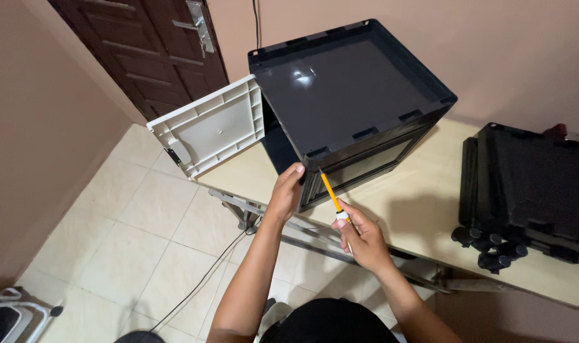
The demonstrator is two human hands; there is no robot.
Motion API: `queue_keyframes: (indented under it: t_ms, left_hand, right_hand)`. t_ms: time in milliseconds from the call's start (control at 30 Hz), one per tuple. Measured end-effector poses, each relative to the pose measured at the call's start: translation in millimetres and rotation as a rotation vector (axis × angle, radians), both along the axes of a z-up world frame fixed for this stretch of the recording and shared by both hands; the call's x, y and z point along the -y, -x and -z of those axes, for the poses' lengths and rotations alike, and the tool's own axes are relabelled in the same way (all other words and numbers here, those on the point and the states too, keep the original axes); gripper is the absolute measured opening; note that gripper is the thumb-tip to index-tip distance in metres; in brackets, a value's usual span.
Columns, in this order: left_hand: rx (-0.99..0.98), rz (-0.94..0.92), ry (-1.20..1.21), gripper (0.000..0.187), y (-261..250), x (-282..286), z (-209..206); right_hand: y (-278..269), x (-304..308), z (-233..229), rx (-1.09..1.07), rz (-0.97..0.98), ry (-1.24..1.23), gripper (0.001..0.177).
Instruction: The person uses a yellow-handled screwdriver to pry and remove the front door and side panels from a black plastic storage unit on a table. The removed parts are placed aside, leaving the main unit partially disassembled.
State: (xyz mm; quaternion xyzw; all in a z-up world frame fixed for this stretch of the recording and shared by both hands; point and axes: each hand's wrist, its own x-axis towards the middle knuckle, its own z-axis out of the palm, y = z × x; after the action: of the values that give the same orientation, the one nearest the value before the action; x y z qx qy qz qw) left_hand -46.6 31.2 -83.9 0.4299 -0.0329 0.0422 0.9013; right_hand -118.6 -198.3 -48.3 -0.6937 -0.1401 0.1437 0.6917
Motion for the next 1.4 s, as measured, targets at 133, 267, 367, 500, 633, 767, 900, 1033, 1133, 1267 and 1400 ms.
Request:
queue_keyframes:
  t_ms: [133,267,367,500,633,767,900,1033,1133,1267,1400]
  left_hand:
    - [0.001,0.036,0.035,0.018,3,0,-8]
    - [0.003,0.063,0.121,0.02,2,1,-11]
    - [0.005,0.067,0.145,0.021,-2,1,-8]
    - [0.004,0.045,0.104,0.022,-6,0,-2]
    - [0.012,0.06,0.126,0.021,-6,0,0]
    - [-0.011,0.054,0.094,0.021,-6,-1,-1]
    - [0.0,0.061,0.074,0.021,-3,-1,-1]
    - [0.0,0.037,0.051,0.023,-4,0,-1]
    - [-0.011,0.047,0.059,0.024,-4,0,0]
    - [-0.031,0.053,0.075,0.023,-3,-1,-2]
    - [-0.04,0.038,0.059,0.023,-3,0,-2]
  right_hand:
    - [3,-5,-5,-0.003,0.03,0.016,0.052]
    - [10,-13,-18,0.013,0.114,0.128,0.051]
    - [14,-15,-31,0.254,0.165,0.231,0.047]
    - [20,-19,-43,0.222,0.215,0.366,0.047]
    - [18,-21,-43,0.278,0.196,0.34,0.046]
    - [13,-16,-35,0.079,0.126,0.191,0.049]
    - [12,-10,-32,0.056,0.094,0.139,0.05]
    - [16,-5,-38,0.016,0.096,0.204,0.05]
    - [16,-6,-44,0.06,0.109,0.255,0.049]
    - [13,-5,-51,0.064,0.124,0.282,0.049]
    - [15,-5,-53,0.26,0.171,0.354,0.047]
